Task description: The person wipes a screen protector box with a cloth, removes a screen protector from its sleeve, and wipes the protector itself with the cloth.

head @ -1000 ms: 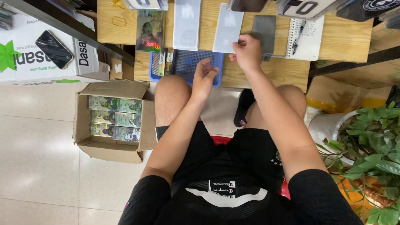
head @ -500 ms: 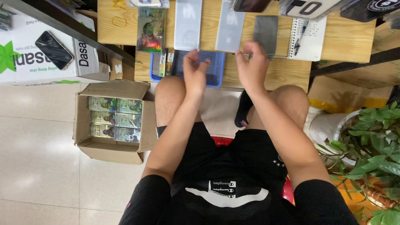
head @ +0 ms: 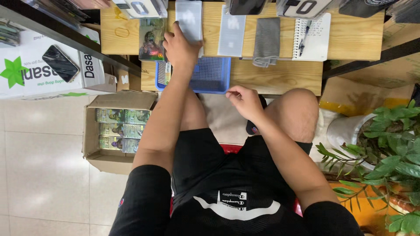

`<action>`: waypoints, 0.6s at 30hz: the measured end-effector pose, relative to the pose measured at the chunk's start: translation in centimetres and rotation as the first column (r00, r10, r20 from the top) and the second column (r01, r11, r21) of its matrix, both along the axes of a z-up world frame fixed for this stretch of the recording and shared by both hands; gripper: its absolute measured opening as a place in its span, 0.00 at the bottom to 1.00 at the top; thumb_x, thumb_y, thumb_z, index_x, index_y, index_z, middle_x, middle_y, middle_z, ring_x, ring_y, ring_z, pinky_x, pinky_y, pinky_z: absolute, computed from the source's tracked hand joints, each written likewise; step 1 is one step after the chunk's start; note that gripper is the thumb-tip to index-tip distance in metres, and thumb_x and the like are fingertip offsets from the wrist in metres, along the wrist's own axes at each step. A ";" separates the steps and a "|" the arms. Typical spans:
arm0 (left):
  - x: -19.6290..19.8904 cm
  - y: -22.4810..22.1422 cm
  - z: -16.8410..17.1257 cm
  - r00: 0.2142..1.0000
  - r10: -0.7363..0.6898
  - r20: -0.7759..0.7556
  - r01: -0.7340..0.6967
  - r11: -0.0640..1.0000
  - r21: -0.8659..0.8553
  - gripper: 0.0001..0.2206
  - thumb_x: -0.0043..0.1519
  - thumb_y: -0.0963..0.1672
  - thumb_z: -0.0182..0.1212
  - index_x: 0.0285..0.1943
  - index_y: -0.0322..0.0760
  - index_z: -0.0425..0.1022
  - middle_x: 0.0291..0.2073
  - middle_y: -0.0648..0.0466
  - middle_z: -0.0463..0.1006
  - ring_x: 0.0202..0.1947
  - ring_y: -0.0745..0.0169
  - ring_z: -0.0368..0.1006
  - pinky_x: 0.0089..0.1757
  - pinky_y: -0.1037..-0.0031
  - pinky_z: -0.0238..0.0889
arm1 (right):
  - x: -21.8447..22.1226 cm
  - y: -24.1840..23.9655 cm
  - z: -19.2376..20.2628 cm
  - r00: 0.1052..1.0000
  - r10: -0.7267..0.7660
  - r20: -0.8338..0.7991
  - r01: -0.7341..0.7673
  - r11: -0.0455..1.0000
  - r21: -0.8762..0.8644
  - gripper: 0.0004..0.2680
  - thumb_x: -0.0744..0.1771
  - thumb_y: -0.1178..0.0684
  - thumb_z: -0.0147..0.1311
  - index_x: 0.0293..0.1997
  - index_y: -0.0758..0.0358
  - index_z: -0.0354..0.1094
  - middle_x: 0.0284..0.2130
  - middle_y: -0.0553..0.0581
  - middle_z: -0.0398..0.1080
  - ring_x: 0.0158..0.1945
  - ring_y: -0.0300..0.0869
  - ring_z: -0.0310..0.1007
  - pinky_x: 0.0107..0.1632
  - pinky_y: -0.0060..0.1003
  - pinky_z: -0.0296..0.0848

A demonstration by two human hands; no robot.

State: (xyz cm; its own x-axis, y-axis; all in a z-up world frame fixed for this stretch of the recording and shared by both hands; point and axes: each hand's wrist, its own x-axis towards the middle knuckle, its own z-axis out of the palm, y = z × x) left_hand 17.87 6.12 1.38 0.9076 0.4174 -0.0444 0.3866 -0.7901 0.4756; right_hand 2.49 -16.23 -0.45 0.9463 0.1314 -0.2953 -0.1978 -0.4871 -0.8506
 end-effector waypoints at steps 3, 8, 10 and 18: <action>-0.3 -0.2 -0.1 1.000 -0.006 0.029 0.005 0.998 0.064 0.43 0.48 0.55 0.82 0.67 0.45 0.59 0.53 0.44 0.68 0.55 0.34 0.65 0.42 0.46 0.72 | 0.2 0.7 0.0 0.998 0.059 -0.020 -0.059 0.998 -0.004 0.06 0.67 0.50 0.56 0.43 0.54 0.78 0.24 0.48 0.77 0.27 0.35 0.76 0.38 0.28 0.72; -0.2 -0.3 -0.6 0.999 -0.013 0.048 0.004 0.983 0.184 0.41 0.47 0.57 0.81 0.66 0.47 0.61 0.52 0.45 0.74 0.53 0.38 0.70 0.42 0.47 0.71 | 0.0 1.2 -1.8 0.980 0.182 0.078 -0.174 0.980 -0.096 0.08 0.66 0.45 0.57 0.46 0.52 0.78 0.32 0.50 0.80 0.34 0.40 0.79 0.44 0.34 0.71; -0.2 -0.2 -1.0 0.999 -0.041 0.010 0.037 0.970 0.242 0.41 0.50 0.58 0.78 0.67 0.45 0.60 0.52 0.45 0.78 0.54 0.37 0.70 0.43 0.47 0.69 | -0.4 1.1 -0.9 0.965 0.257 0.052 -0.248 0.958 -0.143 0.09 0.67 0.44 0.56 0.47 0.51 0.77 0.35 0.47 0.80 0.38 0.43 0.80 0.45 0.38 0.72; 0.1 0.1 -0.1 0.996 0.006 0.093 -0.022 0.985 0.172 0.40 0.46 0.52 0.76 0.69 0.49 0.61 0.51 0.47 0.72 0.51 0.38 0.70 0.40 0.44 0.70 | -0.5 1.1 -1.9 0.941 0.337 0.035 -0.323 0.923 -0.208 0.11 0.66 0.42 0.56 0.49 0.49 0.76 0.36 0.49 0.80 0.39 0.46 0.79 0.46 0.42 0.71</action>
